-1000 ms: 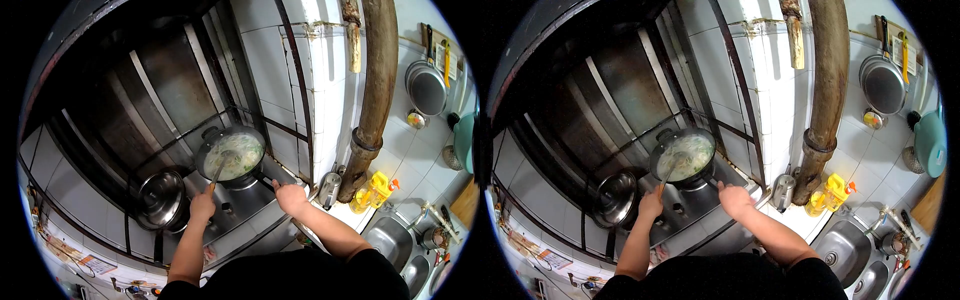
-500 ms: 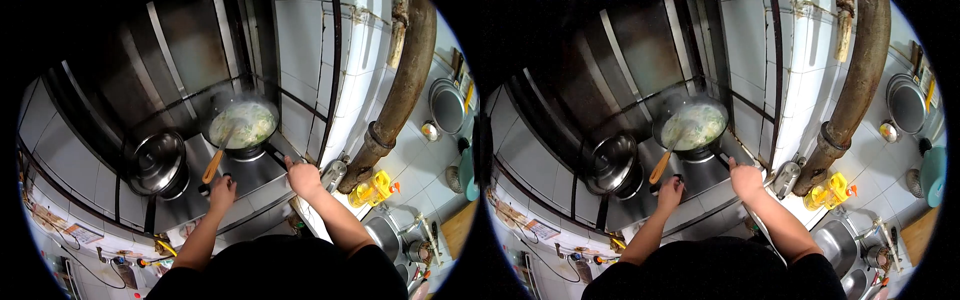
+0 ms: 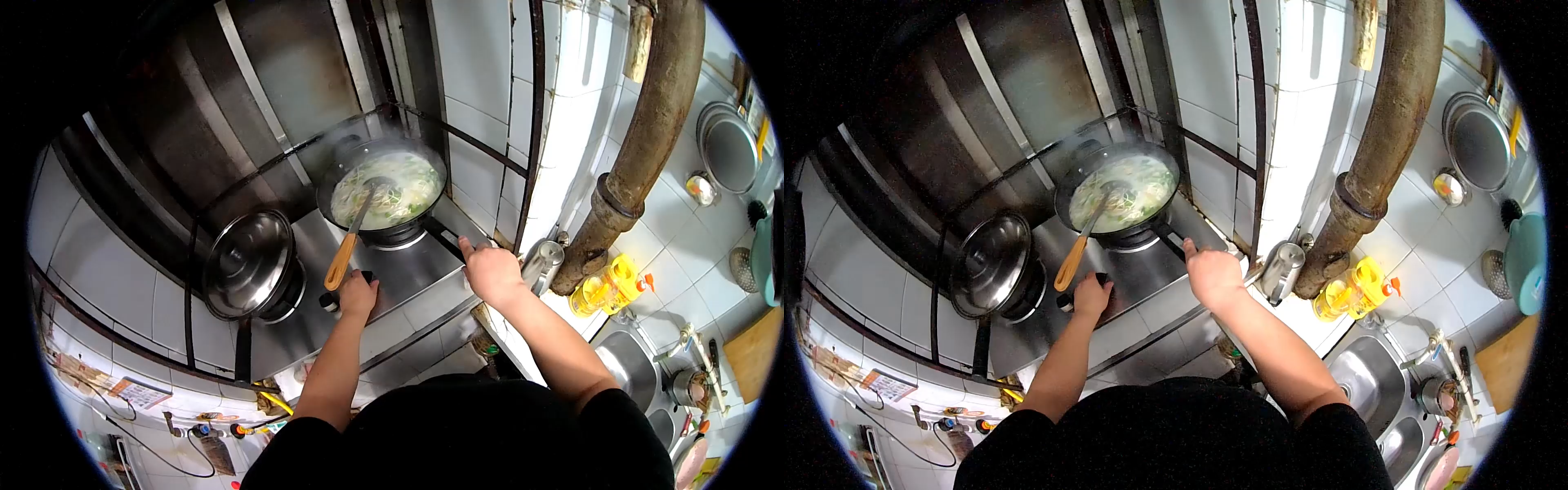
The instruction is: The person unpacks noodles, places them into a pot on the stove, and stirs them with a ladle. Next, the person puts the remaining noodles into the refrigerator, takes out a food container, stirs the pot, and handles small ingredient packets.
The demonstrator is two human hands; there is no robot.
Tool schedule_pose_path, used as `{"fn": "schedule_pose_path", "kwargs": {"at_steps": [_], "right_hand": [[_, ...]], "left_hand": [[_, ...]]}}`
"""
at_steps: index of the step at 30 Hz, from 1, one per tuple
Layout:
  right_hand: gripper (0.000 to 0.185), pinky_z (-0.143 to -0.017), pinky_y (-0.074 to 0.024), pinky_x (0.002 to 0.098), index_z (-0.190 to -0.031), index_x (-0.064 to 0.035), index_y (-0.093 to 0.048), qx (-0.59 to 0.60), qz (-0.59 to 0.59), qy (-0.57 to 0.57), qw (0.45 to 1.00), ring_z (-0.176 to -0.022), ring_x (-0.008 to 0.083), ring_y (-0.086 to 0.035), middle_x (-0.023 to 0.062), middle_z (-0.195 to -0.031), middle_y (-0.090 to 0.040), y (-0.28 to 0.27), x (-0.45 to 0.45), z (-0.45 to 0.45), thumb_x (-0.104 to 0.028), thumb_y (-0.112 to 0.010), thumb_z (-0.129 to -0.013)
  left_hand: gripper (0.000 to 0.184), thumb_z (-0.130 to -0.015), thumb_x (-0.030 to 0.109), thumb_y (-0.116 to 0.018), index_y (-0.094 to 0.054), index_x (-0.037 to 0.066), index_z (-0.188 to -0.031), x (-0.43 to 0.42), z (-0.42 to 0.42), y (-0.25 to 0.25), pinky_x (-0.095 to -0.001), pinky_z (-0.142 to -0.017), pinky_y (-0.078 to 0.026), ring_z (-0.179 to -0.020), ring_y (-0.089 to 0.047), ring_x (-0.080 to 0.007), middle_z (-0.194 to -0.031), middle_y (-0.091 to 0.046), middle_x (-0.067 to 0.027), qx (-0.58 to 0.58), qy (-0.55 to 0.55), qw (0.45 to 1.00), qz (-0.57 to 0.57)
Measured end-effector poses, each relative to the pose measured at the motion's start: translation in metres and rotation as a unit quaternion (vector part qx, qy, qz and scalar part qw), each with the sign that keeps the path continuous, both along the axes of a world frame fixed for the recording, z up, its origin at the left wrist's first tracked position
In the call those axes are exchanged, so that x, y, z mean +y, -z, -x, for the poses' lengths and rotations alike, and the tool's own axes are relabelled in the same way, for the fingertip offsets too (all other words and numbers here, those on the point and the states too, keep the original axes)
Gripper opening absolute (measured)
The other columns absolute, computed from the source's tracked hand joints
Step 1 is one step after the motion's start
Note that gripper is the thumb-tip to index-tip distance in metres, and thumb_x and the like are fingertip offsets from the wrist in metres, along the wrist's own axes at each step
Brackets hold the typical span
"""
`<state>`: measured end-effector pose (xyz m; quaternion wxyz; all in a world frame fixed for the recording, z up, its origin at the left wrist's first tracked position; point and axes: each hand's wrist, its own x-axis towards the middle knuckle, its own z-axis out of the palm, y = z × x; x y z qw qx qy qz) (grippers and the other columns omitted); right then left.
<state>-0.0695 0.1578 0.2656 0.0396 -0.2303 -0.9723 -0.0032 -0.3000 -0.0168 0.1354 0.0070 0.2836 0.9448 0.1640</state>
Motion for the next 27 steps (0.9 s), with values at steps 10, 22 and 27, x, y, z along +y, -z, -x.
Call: {"fn": "schedule_pose_path", "kwargs": {"at_steps": [10,22,27], "right_hand": [[0.050,-0.068,-0.0554,0.0371,-0.137,-0.0031,-0.044,-0.008,0.015,0.006,1.000,-0.085,0.0287,-0.069,0.0163,-0.100,-0.067,-0.009,-0.005,-0.001,-0.004,-0.047,-0.087],[0.054,-0.066,-0.0539,0.0383,-0.135,-0.0059,-0.046,0.008,-0.015,0.010,1.000,-0.078,0.0272,-0.067,0.0123,-0.088,-0.066,0.008,0.000,0.001,-0.023,-0.059,-0.086],[0.052,-0.064,-0.0539,0.0382,-0.135,-0.0055,-0.048,0.025,-0.025,0.009,0.999,-0.075,0.0271,-0.067,0.0128,-0.088,-0.066,0.006,-0.001,-0.001,-0.020,-0.057,-0.086]], "left_hand": [[0.042,-0.083,0.026,-0.069,-0.056,-0.004,-0.109,-0.002,0.003,0.001,-0.0460,-0.086,-0.049,-0.100,-0.061,-0.0411,-0.104,-0.063,-0.0259,-0.012,0.021,1.000,-0.004],[0.047,-0.087,0.024,-0.065,-0.049,-0.001,-0.124,-0.018,0.014,0.046,-0.0427,-0.085,-0.050,-0.095,-0.062,-0.0354,-0.110,-0.062,-0.0202,0.218,0.023,0.967,-0.132],[0.043,-0.096,0.028,-0.054,-0.046,0.006,-0.132,-0.055,0.020,0.028,-0.0340,-0.075,-0.052,-0.088,-0.063,-0.0247,-0.105,-0.061,-0.0129,-0.296,-0.074,0.788,-0.535]]}}
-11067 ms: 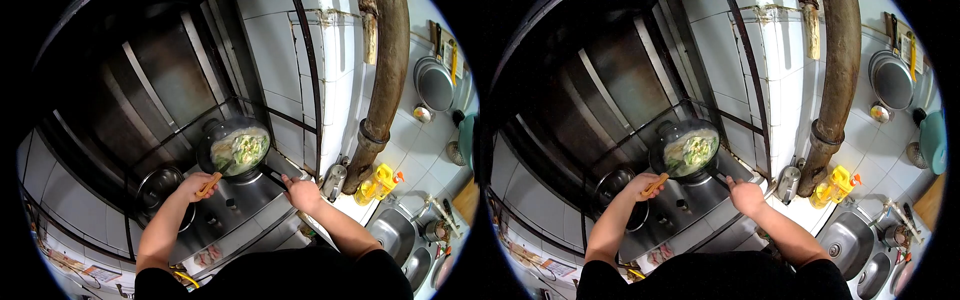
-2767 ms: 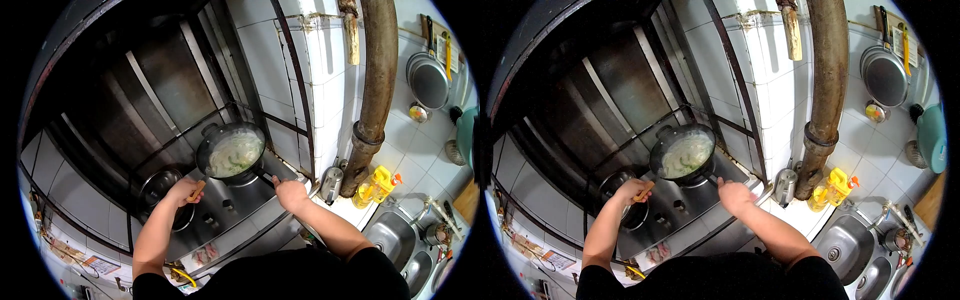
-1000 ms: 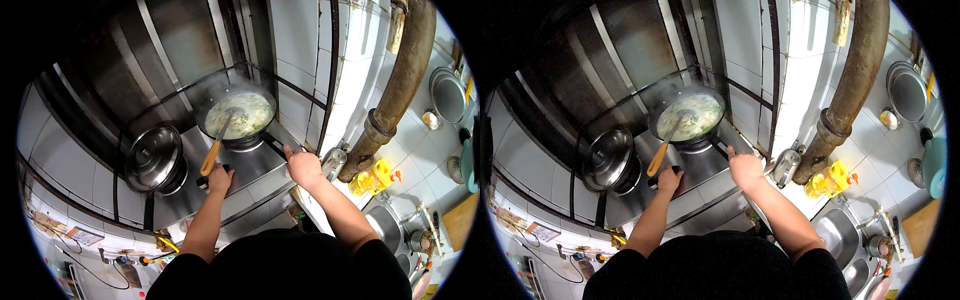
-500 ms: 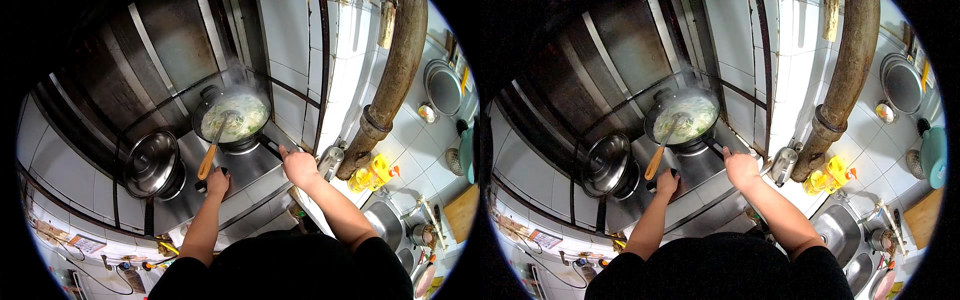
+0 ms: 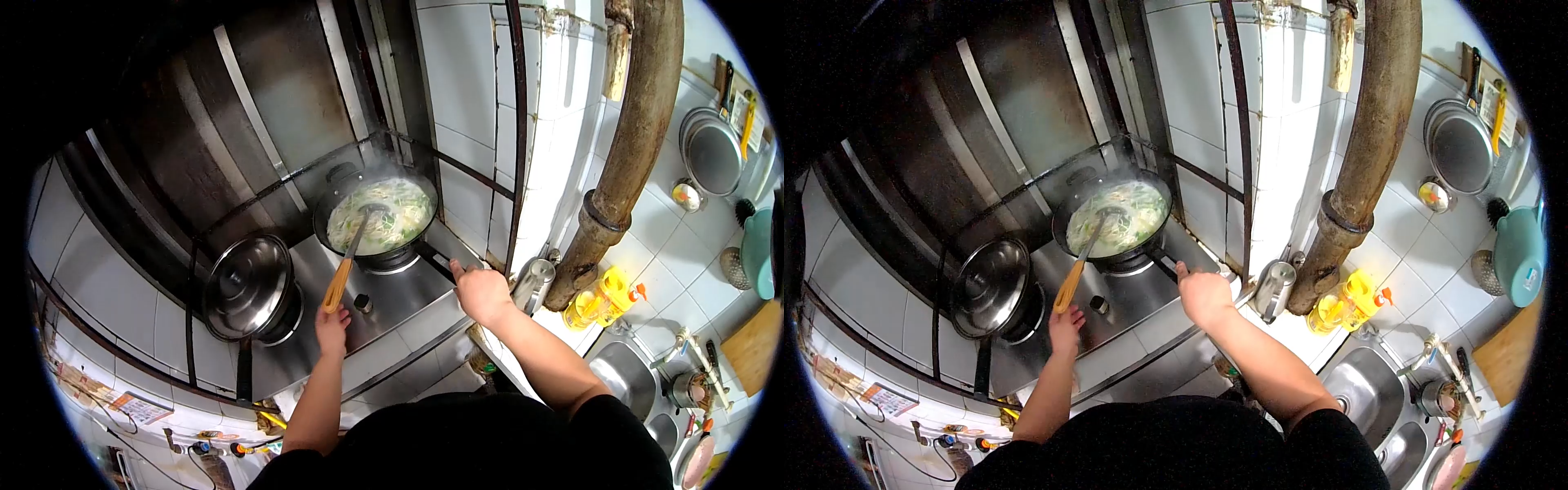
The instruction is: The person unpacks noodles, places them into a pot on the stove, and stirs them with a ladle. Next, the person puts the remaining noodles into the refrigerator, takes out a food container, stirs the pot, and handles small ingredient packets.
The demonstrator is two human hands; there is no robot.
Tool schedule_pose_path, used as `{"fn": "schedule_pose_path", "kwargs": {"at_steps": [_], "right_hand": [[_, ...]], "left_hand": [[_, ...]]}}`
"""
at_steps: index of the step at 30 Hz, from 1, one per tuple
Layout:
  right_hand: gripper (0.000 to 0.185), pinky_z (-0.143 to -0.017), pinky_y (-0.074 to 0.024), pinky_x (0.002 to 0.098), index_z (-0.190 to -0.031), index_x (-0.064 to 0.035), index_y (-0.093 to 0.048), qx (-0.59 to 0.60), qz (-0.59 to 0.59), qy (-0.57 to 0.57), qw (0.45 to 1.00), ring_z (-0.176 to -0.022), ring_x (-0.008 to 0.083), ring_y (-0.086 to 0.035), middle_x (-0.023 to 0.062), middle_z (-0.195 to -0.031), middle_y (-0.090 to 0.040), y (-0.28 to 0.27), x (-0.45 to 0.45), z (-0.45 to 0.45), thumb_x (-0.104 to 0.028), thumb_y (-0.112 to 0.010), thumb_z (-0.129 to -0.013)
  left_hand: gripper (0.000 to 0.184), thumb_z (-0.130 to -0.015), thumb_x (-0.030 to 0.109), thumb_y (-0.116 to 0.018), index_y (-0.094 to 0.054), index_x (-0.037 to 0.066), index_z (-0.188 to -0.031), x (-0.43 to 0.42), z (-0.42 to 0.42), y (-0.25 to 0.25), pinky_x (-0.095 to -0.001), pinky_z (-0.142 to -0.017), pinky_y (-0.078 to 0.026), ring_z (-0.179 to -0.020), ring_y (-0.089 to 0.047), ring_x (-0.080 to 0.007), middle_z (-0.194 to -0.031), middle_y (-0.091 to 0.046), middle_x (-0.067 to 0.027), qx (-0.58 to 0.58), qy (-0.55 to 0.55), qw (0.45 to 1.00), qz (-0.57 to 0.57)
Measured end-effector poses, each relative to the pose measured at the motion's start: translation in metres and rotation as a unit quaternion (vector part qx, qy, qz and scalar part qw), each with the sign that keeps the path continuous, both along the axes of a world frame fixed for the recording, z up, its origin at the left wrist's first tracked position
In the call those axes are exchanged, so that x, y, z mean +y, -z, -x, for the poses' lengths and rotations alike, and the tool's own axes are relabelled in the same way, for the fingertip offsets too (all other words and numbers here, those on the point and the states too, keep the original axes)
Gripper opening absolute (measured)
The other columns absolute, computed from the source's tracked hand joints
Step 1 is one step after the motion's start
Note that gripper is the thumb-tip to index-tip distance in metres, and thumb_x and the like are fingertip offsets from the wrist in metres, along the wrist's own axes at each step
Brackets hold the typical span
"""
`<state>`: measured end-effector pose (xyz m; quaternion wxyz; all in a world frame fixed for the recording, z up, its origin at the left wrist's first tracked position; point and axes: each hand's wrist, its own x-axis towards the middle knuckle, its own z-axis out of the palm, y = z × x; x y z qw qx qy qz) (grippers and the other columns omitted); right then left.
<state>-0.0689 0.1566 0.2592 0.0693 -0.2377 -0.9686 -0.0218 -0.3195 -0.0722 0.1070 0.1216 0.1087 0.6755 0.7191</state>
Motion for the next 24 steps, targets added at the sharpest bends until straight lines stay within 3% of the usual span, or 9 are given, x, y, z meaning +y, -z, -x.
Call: {"fn": "schedule_pose_path", "kwargs": {"at_steps": [1,4,5,8,9,12,15,19,24], "right_hand": [[0.052,-0.064,-0.0539,0.0383,-0.135,-0.0055,-0.048,0.001,0.000,-0.001,1.000,-0.075,0.0272,-0.067,0.0128,-0.088,-0.066,-0.001,0.000,0.000,-0.020,-0.057,-0.086],[0.052,-0.063,-0.0539,0.0384,-0.135,-0.0053,-0.048,0.005,0.006,-0.003,1.000,-0.075,0.0276,-0.067,0.0132,-0.088,-0.066,0.000,-0.001,0.000,-0.020,-0.057,-0.085],[0.052,-0.063,-0.0539,0.0384,-0.135,-0.0052,-0.048,0.001,0.005,-0.004,1.000,-0.075,0.0276,-0.067,0.0133,-0.088,-0.066,-0.001,-0.001,-0.001,-0.020,-0.057,-0.086],[0.054,-0.064,-0.0538,0.0390,-0.135,-0.0046,-0.047,0.000,0.008,-0.005,1.000,-0.075,0.0280,-0.067,0.0140,-0.089,-0.065,-0.001,-0.002,0.001,-0.022,-0.058,-0.086],[0.054,-0.064,-0.0538,0.0392,-0.135,-0.0045,-0.047,0.003,0.011,-0.006,1.000,-0.075,0.0282,-0.067,0.0142,-0.089,-0.065,-0.001,-0.004,0.001,-0.023,-0.059,-0.086],[0.055,-0.065,-0.0538,0.0400,-0.135,-0.0041,-0.047,0.007,0.014,-0.011,1.000,-0.075,0.0287,-0.067,0.0143,-0.090,-0.065,0.001,-0.004,0.001,-0.025,-0.060,-0.086],[0.055,-0.065,-0.0537,0.0402,-0.134,-0.0037,-0.047,0.010,0.012,-0.016,1.000,-0.075,0.0286,-0.067,0.0140,-0.090,-0.065,0.001,-0.003,0.002,-0.027,-0.061,-0.086],[0.056,-0.065,-0.0536,0.0401,-0.134,-0.0031,-0.047,0.013,0.011,-0.018,1.000,-0.077,0.0285,-0.067,0.0136,-0.091,-0.065,0.004,-0.003,0.000,-0.029,-0.061,-0.086],[0.056,-0.064,-0.0532,0.0397,-0.133,-0.0027,-0.048,0.015,0.012,-0.025,0.999,-0.076,0.0284,-0.067,0.0137,-0.091,-0.065,0.004,0.000,-0.001,-0.030,-0.061,-0.087]], "left_hand": [[0.043,-0.097,0.030,-0.052,-0.045,0.007,-0.133,-0.008,-0.010,-0.021,-0.0324,-0.073,-0.052,-0.087,-0.063,-0.0228,-0.104,-0.060,-0.0117,-0.085,-0.011,0.990,-0.112],[0.044,-0.098,0.031,-0.051,-0.043,0.009,-0.135,-0.020,-0.028,-0.082,-0.0325,-0.072,-0.053,-0.087,-0.063,-0.0224,-0.102,-0.061,-0.0118,-0.161,0.015,0.961,-0.223],[0.044,-0.098,0.032,-0.051,-0.045,0.011,-0.135,-0.021,-0.029,-0.098,-0.0322,-0.071,-0.052,-0.087,-0.063,-0.0214,-0.104,-0.061,-0.0116,-0.167,0.029,0.966,-0.197],[0.047,-0.096,0.034,-0.054,-0.045,0.011,-0.136,-0.007,-0.028,-0.129,-0.0314,-0.071,-0.052,-0.087,-0.063,-0.0198,-0.105,-0.061,-0.0116,0.066,0.106,0.984,0.125],[0.054,-0.090,0.032,-0.062,-0.045,0.009,-0.136,-0.004,-0.017,-0.131,-0.0348,-0.076,-0.052,-0.091,-0.064,-0.0241,-0.108,-0.061,-0.0149,0.252,0.124,0.904,0.321],[0.060,-0.085,0.023,-0.066,-0.042,0.007,-0.138,0.017,-0.057,-0.189,-0.0391,-0.084,-0.051,-0.097,-0.062,-0.0312,-0.112,-0.060,-0.0201,0.367,0.128,0.757,0.526],[0.060,-0.084,0.014,-0.062,-0.040,0.006,-0.139,0.030,-0.048,-0.173,-0.0431,-0.089,-0.048,-0.102,-0.059,-0.0386,-0.114,-0.057,-0.0239,0.357,0.132,0.736,0.560],[0.054,-0.082,0.007,-0.055,-0.045,0.004,-0.134,0.024,-0.054,-0.164,-0.0438,-0.087,-0.049,-0.100,-0.060,-0.0379,-0.104,-0.056,-0.0209,0.410,0.090,0.718,0.555],[0.052,-0.080,0.004,-0.055,-0.047,0.003,-0.132,-0.001,-0.074,-0.194,-0.0443,-0.083,-0.050,-0.094,-0.061,-0.0382,-0.102,-0.056,-0.0210,0.430,0.083,0.713,0.548]]}}
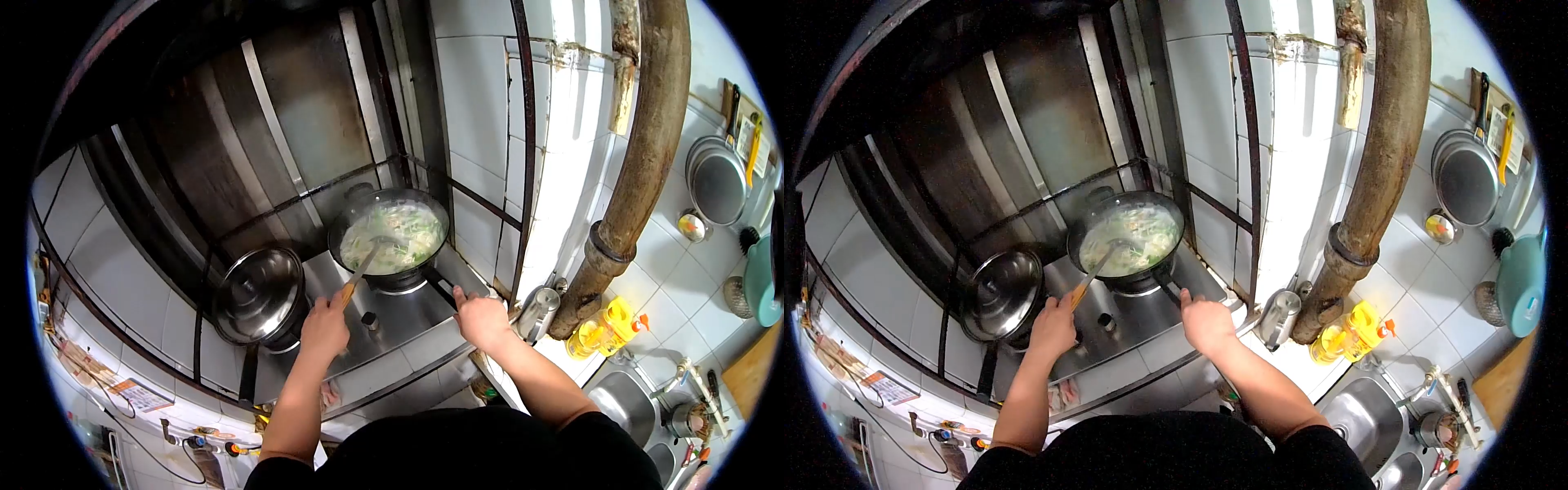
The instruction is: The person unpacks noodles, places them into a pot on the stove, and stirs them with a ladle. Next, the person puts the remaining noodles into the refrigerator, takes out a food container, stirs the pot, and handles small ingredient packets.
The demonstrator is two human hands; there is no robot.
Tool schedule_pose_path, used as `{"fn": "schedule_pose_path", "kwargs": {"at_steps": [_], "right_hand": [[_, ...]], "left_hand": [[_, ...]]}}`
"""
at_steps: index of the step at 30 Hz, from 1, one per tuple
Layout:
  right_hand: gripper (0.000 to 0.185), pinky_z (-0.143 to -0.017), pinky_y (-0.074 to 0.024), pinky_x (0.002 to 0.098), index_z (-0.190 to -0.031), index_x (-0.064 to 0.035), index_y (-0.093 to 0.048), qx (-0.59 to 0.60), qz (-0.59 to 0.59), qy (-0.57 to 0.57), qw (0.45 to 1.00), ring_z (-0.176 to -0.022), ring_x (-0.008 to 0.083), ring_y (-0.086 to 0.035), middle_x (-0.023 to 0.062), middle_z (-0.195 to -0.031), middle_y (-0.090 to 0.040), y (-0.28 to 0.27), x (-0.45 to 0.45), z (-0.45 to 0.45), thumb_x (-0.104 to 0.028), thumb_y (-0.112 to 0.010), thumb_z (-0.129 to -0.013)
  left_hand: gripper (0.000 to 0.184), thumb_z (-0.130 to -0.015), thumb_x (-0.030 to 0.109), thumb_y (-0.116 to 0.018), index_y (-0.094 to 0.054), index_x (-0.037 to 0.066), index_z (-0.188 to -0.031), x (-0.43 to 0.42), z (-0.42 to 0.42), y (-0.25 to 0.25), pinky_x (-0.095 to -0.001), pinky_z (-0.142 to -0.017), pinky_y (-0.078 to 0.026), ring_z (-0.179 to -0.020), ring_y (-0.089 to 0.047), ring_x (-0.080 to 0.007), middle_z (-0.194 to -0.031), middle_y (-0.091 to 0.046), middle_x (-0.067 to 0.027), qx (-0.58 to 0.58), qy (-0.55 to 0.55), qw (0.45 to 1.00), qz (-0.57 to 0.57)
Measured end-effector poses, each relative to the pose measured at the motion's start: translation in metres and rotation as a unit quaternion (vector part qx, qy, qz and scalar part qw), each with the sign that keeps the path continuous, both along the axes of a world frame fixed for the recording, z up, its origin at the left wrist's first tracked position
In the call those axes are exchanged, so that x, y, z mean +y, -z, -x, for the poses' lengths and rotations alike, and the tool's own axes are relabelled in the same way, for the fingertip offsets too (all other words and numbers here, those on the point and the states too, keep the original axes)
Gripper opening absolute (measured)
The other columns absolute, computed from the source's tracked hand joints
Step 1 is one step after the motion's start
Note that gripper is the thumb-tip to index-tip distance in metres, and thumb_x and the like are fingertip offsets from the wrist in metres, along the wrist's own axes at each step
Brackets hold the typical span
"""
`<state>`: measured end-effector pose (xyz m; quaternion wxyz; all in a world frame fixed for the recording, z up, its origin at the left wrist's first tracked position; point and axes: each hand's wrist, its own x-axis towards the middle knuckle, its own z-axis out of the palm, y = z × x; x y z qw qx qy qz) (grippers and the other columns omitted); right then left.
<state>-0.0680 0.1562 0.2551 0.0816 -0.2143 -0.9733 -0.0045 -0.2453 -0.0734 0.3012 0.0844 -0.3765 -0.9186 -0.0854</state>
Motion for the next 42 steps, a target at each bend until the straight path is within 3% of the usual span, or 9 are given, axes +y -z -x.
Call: {"fn": "schedule_pose_path", "kwargs": {"at_steps": [7,11,15,24,32,33,37,39,42], "right_hand": [[0.056,-0.061,-0.0525,0.0406,-0.134,-0.0022,-0.046,0.008,0.012,-0.011,1.000,-0.074,0.0298,-0.067,0.0150,-0.089,-0.064,0.004,0.003,-0.002,-0.032,-0.060,-0.088],[0.058,-0.061,-0.0527,0.0409,-0.135,-0.0021,-0.043,-0.002,0.019,-0.008,1.000,-0.074,0.0305,-0.067,0.0159,-0.090,-0.064,0.002,0.003,-0.001,-0.032,-0.060,-0.088],[0.061,-0.063,-0.0532,0.0420,-0.137,-0.0019,-0.041,0.005,0.048,-0.024,0.999,-0.076,0.0321,-0.067,0.0180,-0.094,-0.063,-0.005,0.005,-0.006,-0.033,-0.060,-0.088],[0.066,-0.067,-0.0542,0.0433,-0.140,-0.0045,-0.038,0.036,0.092,-0.069,0.993,-0.080,0.0348,-0.066,0.0199,-0.103,-0.059,-0.007,0.008,-0.025,-0.029,-0.063,-0.085],[0.060,-0.075,-0.0527,0.0429,-0.134,-0.0098,-0.045,0.119,0.103,-0.143,0.977,-0.094,0.0351,-0.063,0.0193,-0.112,-0.058,-0.010,0.022,-0.043,-0.030,-0.067,-0.082],[0.057,-0.082,-0.0508,0.0422,-0.130,-0.0094,-0.049,0.140,0.105,-0.157,0.972,-0.100,0.0343,-0.060,0.0182,-0.118,-0.056,-0.011,0.023,-0.043,-0.027,-0.069,-0.080],[0.049,-0.084,-0.0498,0.0397,-0.122,-0.0080,-0.056,0.257,0.054,-0.261,0.929,-0.096,0.0332,-0.058,0.0168,-0.120,-0.055,-0.022,0.022,-0.027,-0.023,-0.072,-0.078],[0.048,-0.086,-0.0486,0.0416,-0.123,-0.0065,-0.056,0.247,0.085,-0.290,0.921,-0.102,0.0356,-0.056,0.0178,-0.121,-0.054,-0.028,0.017,-0.016,-0.022,-0.070,-0.079],[0.045,-0.088,-0.0483,0.0425,-0.121,-0.0065,-0.057,0.241,0.111,-0.322,0.909,-0.104,0.0365,-0.057,0.0181,-0.123,-0.054,-0.036,-0.002,-0.002,-0.021,-0.069,-0.080]], "left_hand": [[0.045,-0.084,0.006,-0.054,-0.050,0.001,-0.129,-0.030,-0.019,-0.027,-0.0454,-0.083,-0.048,-0.096,-0.058,-0.0408,-0.105,-0.056,-0.0238,-0.044,0.025,0.997,-0.051],[0.046,-0.086,0.011,-0.055,-0.049,0.004,-0.131,-0.024,-0.014,-0.011,-0.0467,-0.081,-0.049,-0.094,-0.060,-0.0407,-0.107,-0.056,-0.0217,-0.049,0.038,0.998,-0.031],[0.045,-0.087,0.012,-0.054,-0.047,0.005,-0.131,-0.005,0.007,0.025,-0.0471,-0.082,-0.050,-0.095,-0.060,-0.0412,-0.108,-0.056,-0.0223,-0.033,0.039,0.994,-0.102],[0.049,-0.086,0.009,-0.054,-0.044,0.008,-0.133,0.077,0.031,0.025,-0.0483,-0.081,-0.050,-0.094,-0.061,-0.0409,-0.106,-0.056,-0.0225,-0.003,-0.023,0.991,-0.134],[0.056,-0.080,0.005,-0.056,-0.045,0.007,-0.135,0.076,0.015,0.030,-0.0474,-0.079,-0.052,-0.094,-0.061,-0.0421,-0.106,-0.054,-0.0252,-0.055,-0.062,0.995,-0.046],[0.056,-0.080,0.005,-0.056,-0.045,0.008,-0.135,0.071,0.010,0.032,-0.0475,-0.078,-0.052,-0.094,-0.061,-0.0422,-0.106,-0.054,-0.0248,-0.056,-0.063,0.995,-0.061],[0.057,-0.081,0.006,-0.056,-0.045,0.013,-0.136,0.057,-0.008,0.038,-0.0482,-0.078,-0.052,-0.094,-0.061,-0.0426,-0.107,-0.054,-0.0234,-0.086,-0.079,0.989,-0.096],[0.058,-0.083,0.009,-0.056,-0.044,0.019,-0.139,0.059,-0.009,0.045,-0.0485,-0.080,-0.052,-0.092,-0.061,-0.0426,-0.108,-0.054,-0.0223,-0.099,-0.093,0.985,-0.104],[0.058,-0.086,0.017,-0.061,-0.040,0.018,-0.141,0.055,-0.019,0.040,-0.0475,-0.085,-0.050,-0.101,-0.059,-0.0421,-0.115,-0.054,-0.0257,-0.094,-0.060,0.980,-0.163]]}}
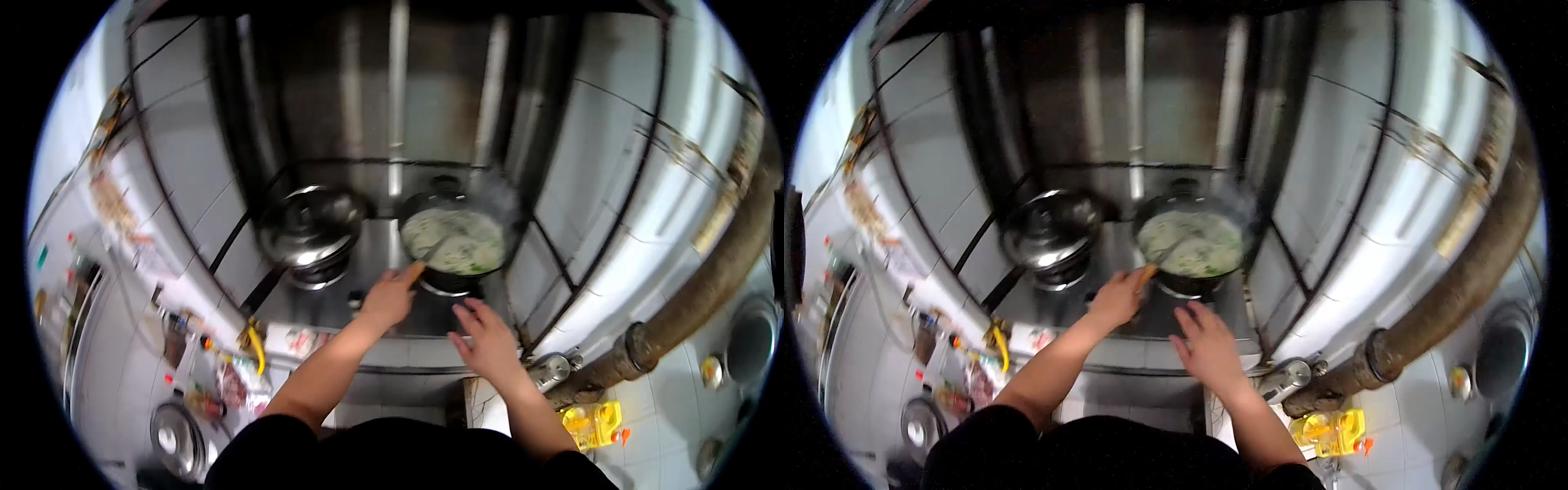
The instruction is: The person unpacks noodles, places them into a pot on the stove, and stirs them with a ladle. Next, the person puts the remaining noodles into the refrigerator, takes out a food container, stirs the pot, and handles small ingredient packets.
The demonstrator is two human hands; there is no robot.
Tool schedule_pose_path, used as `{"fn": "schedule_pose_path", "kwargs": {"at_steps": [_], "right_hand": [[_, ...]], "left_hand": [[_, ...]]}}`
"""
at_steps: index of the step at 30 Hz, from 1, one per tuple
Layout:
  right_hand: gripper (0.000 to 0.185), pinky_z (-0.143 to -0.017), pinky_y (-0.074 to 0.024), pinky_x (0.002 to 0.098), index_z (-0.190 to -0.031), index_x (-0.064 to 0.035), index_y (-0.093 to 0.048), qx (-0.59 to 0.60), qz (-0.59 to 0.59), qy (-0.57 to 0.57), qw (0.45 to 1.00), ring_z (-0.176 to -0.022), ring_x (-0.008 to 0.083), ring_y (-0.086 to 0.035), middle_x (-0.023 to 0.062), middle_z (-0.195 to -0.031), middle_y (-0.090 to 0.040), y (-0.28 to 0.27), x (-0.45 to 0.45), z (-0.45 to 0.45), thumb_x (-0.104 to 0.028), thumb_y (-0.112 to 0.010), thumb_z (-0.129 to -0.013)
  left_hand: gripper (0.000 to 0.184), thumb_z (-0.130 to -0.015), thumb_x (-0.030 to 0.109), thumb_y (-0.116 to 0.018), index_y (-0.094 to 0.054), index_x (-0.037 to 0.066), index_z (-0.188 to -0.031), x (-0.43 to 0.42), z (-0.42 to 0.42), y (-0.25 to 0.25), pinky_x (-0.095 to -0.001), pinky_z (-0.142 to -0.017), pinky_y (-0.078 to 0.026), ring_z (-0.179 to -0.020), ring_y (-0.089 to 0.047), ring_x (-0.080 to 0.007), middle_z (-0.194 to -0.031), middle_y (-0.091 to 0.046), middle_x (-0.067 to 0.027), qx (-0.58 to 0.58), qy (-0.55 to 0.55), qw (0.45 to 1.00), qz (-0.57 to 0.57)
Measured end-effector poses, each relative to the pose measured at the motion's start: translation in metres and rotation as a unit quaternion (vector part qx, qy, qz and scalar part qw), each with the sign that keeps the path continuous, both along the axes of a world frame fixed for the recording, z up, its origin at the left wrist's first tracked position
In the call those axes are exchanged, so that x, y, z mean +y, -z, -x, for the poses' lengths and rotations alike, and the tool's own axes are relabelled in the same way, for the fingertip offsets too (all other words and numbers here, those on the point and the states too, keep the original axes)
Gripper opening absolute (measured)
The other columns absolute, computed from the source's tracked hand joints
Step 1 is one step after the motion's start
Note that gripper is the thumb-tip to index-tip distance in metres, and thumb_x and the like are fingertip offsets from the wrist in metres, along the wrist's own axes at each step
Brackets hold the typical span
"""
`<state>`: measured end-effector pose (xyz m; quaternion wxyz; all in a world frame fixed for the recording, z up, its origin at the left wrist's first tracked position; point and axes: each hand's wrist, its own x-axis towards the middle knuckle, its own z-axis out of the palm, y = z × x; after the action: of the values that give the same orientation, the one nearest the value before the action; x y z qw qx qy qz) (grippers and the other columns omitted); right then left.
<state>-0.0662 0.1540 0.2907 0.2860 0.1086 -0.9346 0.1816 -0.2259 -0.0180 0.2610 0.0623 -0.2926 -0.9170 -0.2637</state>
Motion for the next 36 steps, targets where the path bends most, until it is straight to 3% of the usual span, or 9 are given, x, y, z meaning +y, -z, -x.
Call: {"fn": "schedule_pose_path", "kwargs": {"at_steps": [2,9,12,18,22,28,30,34,36], "right_hand": [[0.046,-0.088,-0.0486,0.0419,-0.121,-0.0072,-0.057,0.031,-0.032,-0.022,0.999,-0.103,0.0352,-0.058,0.0175,-0.123,-0.054,-0.003,-0.016,0.008,-0.021,-0.070,-0.079],[0.044,-0.079,-0.0514,0.0373,-0.118,-0.0077,-0.060,-0.015,-0.049,-0.191,0.980,-0.093,0.0277,-0.061,0.0130,-0.122,-0.056,-0.013,-0.101,0.034,-0.016,-0.072,-0.076],[0.042,-0.078,-0.0515,0.0373,-0.116,-0.0075,-0.061,-0.038,-0.082,-0.285,0.954,-0.093,0.0279,-0.061,0.0123,-0.121,-0.057,-0.003,-0.148,0.053,-0.017,-0.072,-0.077],[0.039,-0.081,-0.0505,0.0370,-0.115,-0.0068,-0.061,-0.119,-0.140,-0.424,0.887,-0.098,0.0298,-0.061,0.0126,-0.120,-0.057,0.018,-0.258,0.080,-0.020,-0.071,-0.080],[0.043,-0.086,-0.0493,0.0395,-0.119,-0.0074,-0.058,-0.094,-0.122,-0.487,0.859,-0.104,0.0321,-0.059,0.0136,-0.120,-0.057,0.071,-0.323,0.112,-0.023,-0.069,-0.081],[0.052,-0.097,-0.0448,0.0402,-0.129,-0.0027,-0.050,-0.321,-0.194,-0.413,0.830,-0.117,0.0348,-0.053,0.0191,-0.128,-0.054,0.164,-0.438,0.165,-0.029,-0.063,-0.087],[0.059,-0.106,-0.0367,0.0383,-0.137,-0.0001,-0.044,-0.404,-0.220,-0.362,0.811,-0.128,0.0352,-0.045,0.0225,-0.137,-0.047,0.194,-0.471,0.182,-0.033,-0.058,-0.090],[0.065,-0.108,-0.0335,0.0374,-0.143,0.0033,-0.032,-0.426,-0.237,-0.309,0.817,-0.132,0.0344,-0.040,0.0228,-0.142,-0.042,0.233,-0.512,0.196,-0.029,-0.055,-0.092],[0.060,-0.103,-0.0387,0.0411,-0.140,0.0022,-0.034,-0.408,-0.241,-0.267,0.839,-0.123,0.0377,-0.048,0.0251,-0.133,-0.049,0.274,-0.522,0.208,-0.026,-0.054,-0.091]], "left_hand": [[0.061,-0.085,0.020,-0.064,-0.039,0.011,-0.140,-0.011,-0.013,0.003,-0.0467,-0.094,-0.046,-0.112,-0.053,-0.0459,-0.127,-0.049,-0.0318,0.065,-0.010,0.998,-0.021],[0.049,-0.084,0.019,-0.065,-0.051,0.011,-0.130,-0.120,-0.079,0.046,-0.0444,-0.097,-0.045,-0.117,-0.051,-0.0394,-0.129,-0.050,-0.0212,0.040,0.012,0.987,-0.156],[0.044,-0.083,0.017,-0.066,-0.055,0.010,-0.125,-0.186,-0.099,0.079,-0.0433,-0.095,-0.047,-0.114,-0.054,-0.0388,-0.127,-0.051,-0.0210,0.094,-0.060,0.983,-0.146],[0.043,-0.082,0.015,-0.066,-0.057,0.009,-0.123,-0.303,-0.158,0.124,-0.0402,-0.089,-0.050,-0.105,-0.059,-0.0359,-0.126,-0.052,-0.0200,-0.035,-0.273,0.950,-0.147],[0.043,-0.082,0.016,-0.065,-0.057,0.007,-0.123,-0.339,-0.194,0.150,-0.0391,-0.087,-0.051,-0.099,-0.062,-0.0348,-0.126,-0.052,-0.0202,-0.089,-0.344,0.924,-0.143],[0.039,-0.083,0.017,-0.065,-0.060,0.007,-0.120,-0.375,-0.229,0.163,-0.0404,-0.088,-0.050,-0.102,-0.061,-0.0358,-0.126,-0.052,-0.0191,-0.120,-0.401,0.891,-0.176],[0.036,-0.084,0.017,-0.066,-0.061,0.008,-0.118,-0.389,-0.242,0.160,-0.0416,-0.089,-0.050,-0.105,-0.059,-0.0378,-0.126,-0.053,-0.0179,-0.127,-0.430,0.874,-0.185],[0.037,-0.085,0.019,-0.064,-0.060,0.008,-0.121,-0.414,-0.269,0.166,-0.0413,-0.089,-0.050,-0.102,-0.061,-0.0361,-0.130,-0.051,-0.0181,-0.146,-0.454,0.859,-0.188],[0.036,-0.086,0.019,-0.063,-0.060,0.008,-0.121,-0.423,-0.279,0.167,-0.0414,-0.089,-0.050,-0.102,-0.061,-0.0360,-0.130,-0.051,-0.0176,-0.164,-0.470,0.846,-0.190]]}}
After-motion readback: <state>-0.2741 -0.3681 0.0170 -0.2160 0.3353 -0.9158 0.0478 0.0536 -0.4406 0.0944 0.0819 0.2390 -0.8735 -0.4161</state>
